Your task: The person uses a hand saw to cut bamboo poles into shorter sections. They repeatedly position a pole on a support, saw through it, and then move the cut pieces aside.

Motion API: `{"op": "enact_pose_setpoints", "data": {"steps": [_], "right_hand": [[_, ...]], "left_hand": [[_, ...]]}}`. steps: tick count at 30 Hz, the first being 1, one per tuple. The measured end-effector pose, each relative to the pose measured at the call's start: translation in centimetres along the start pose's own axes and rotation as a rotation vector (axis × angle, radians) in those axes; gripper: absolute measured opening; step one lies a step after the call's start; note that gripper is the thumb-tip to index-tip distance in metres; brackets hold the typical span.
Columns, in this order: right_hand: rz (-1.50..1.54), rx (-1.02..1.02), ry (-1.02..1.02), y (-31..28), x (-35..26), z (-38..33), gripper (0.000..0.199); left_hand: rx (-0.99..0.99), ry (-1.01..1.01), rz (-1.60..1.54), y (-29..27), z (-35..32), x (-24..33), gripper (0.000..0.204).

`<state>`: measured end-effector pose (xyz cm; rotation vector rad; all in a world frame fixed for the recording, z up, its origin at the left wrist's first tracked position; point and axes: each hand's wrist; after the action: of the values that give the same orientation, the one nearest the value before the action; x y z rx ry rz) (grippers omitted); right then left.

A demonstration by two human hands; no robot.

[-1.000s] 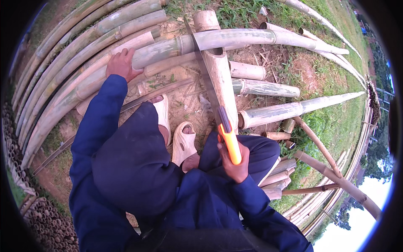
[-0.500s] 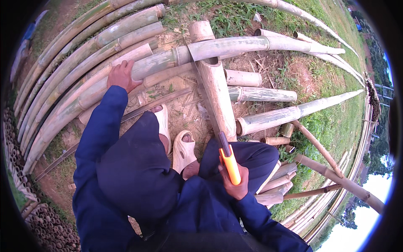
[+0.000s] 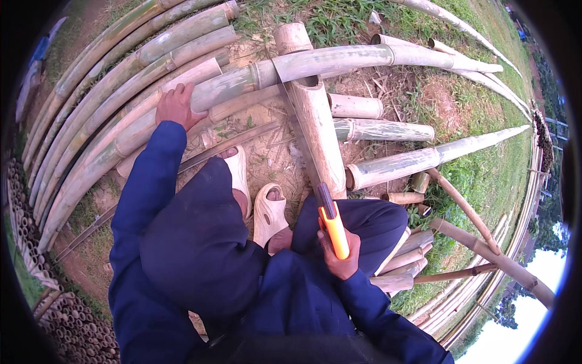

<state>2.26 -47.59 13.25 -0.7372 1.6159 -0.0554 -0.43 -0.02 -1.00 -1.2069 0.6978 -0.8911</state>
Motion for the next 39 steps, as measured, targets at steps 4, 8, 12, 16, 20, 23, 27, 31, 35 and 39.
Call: {"op": "enact_pose_setpoints", "data": {"steps": [4,8,12,16,20,23,27,31,35,39], "right_hand": [[0.157,0.065,-0.206,9.0,1.0,14.6,0.021],[0.216,0.077,-0.266,11.2,2.1,16.9,0.024],[0.109,0.029,0.018,2.1,0.3,3.2,0.034],[0.076,-0.029,0.024,1.6,-2.0,4.6,0.023],[0.134,0.017,-0.191,9.9,0.2,17.0,0.016],[0.218,0.017,-0.217,9.6,3.0,14.7,0.018],[0.063,-0.012,0.034,0.9,2.9,0.8,0.038],[0.043,-0.004,-0.024,2.8,0.1,4.0,0.024],[0.126,-0.009,-0.177,10.1,-0.5,17.8,0.021],[0.203,-0.020,-0.164,8.0,2.0,12.2,0.017]], "left_hand": [[-0.016,0.030,-0.010,-0.6,0.3,0.0,0.080],[-0.053,0.031,-0.027,-1.7,0.5,0.0,0.078],[-0.012,0.024,-0.006,-0.9,0.1,0.0,0.078],[-0.060,-0.002,0.002,0.0,-0.2,0.0,0.079],[0.012,0.036,-0.006,-0.9,0.1,-0.2,0.079],[-0.034,0.031,-0.028,-1.3,0.2,-0.1,0.078],[0.008,0.025,0.002,-0.6,0.1,0.0,0.077],[0.008,0.028,0.009,-0.3,0.1,-0.1,0.075],[0.032,0.029,0.003,-1.2,-0.1,0.1,0.073],[0.032,0.027,-0.030,-1.2,-0.1,0.3,0.072]]}}
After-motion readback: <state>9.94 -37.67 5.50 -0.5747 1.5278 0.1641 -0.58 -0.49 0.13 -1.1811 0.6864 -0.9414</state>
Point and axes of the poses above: each hand's wrist, its own z-axis towards the middle knuckle, its own y-axis out of the palm, x = y × z, and after that the axes turned 11 degrees about x, right-handed
